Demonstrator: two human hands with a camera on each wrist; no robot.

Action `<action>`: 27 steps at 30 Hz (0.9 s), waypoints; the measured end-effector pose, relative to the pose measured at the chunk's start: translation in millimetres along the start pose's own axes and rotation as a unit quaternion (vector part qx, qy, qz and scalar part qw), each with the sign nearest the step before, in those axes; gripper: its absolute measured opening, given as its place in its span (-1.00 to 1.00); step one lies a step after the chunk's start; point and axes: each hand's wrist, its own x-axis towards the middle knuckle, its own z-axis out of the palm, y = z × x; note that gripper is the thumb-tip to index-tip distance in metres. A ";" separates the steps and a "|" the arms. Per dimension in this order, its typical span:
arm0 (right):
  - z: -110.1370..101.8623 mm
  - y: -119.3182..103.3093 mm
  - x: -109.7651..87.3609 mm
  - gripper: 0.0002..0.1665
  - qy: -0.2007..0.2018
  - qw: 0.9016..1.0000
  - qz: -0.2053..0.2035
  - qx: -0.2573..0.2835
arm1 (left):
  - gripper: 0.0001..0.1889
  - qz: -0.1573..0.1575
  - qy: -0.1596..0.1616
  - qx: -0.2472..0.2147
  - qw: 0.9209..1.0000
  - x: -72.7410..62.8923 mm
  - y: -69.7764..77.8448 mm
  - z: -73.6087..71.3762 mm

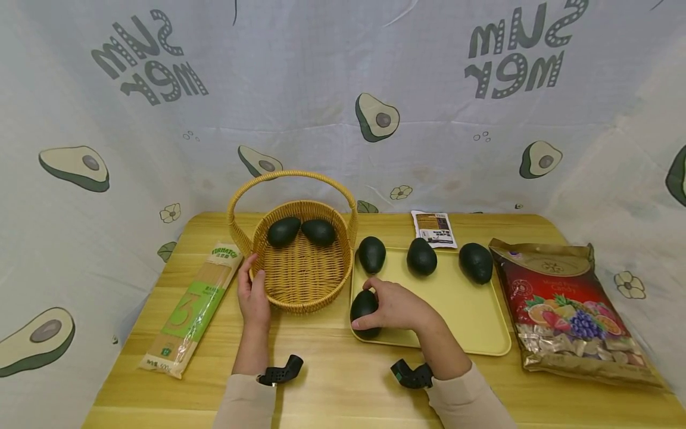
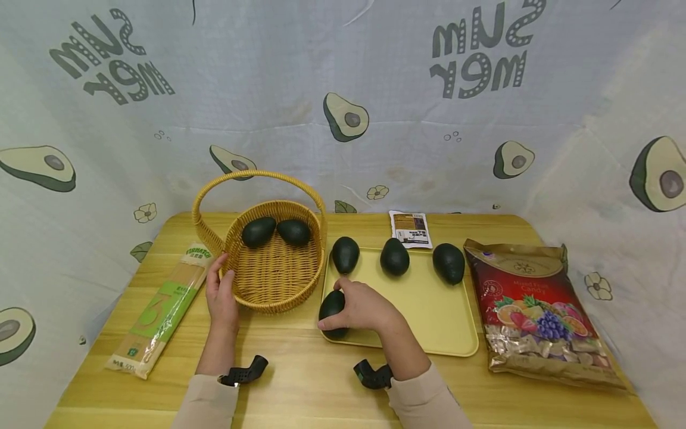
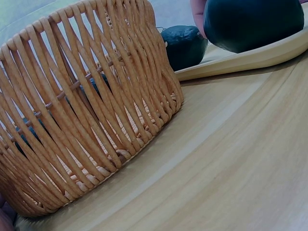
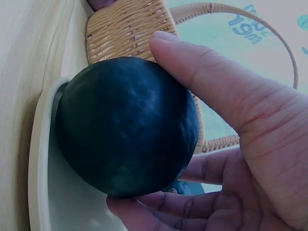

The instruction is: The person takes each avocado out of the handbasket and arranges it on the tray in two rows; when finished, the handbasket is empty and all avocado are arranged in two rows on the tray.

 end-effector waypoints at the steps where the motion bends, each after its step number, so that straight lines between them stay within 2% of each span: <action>1: -0.3 -0.4 -0.5 -0.01 -0.001 1.000 -0.001 -0.001 | -0.55 -0.001 0.001 0.001 1.000 -0.1 0.1 -0.1; 13: -0.1 -5.4 -4.3 -0.01 -0.001 1.000 0.012 -0.007 | -0.55 -0.006 -0.002 0.001 1.000 -0.6 0.1 -0.3; 22: -4.4 -7.1 -8.4 0.11 -0.014 1.000 0.027 0.004 | -0.55 -0.011 -0.002 0.002 1.000 -1.3 1.0 -0.8; 27: -9.3 -9.3 -13.0 0.08 0.002 0.999 0.027 0.018 | -0.55 -0.010 -0.002 0.001 1.000 -0.7 0.3 -0.6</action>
